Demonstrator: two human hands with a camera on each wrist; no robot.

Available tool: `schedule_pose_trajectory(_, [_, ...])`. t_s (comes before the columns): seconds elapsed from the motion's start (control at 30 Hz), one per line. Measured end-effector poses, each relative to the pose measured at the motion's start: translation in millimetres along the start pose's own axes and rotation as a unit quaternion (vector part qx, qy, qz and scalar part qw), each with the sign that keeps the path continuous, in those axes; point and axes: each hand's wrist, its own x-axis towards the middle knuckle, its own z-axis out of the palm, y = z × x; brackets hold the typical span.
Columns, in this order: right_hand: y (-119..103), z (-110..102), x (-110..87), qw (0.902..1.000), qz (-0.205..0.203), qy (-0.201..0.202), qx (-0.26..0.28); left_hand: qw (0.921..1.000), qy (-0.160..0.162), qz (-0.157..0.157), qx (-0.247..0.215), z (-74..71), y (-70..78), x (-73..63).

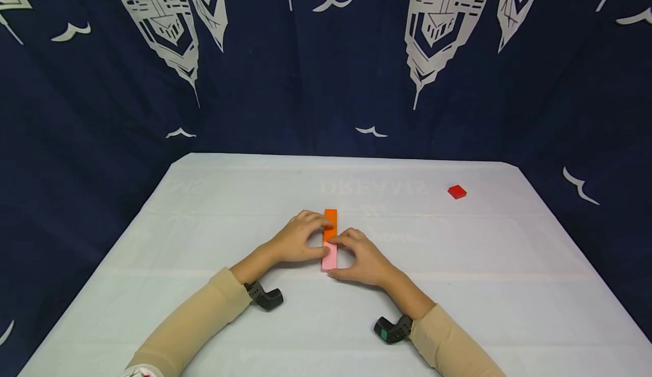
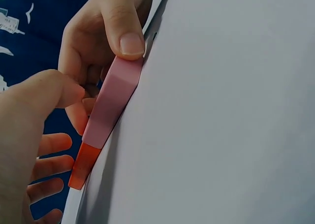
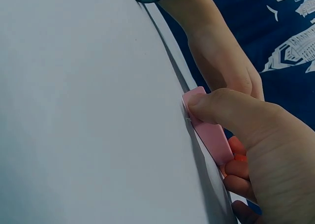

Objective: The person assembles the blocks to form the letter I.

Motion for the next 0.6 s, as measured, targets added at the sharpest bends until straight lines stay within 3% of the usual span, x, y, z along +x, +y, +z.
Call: schedule_pose_trajectory(0.6, [2.6,0.9,0.6,0.9999,0.005,-0.008,-0.009,1.0000,0.004,-0.001,0.009,9.9,-1.4,-8.1])
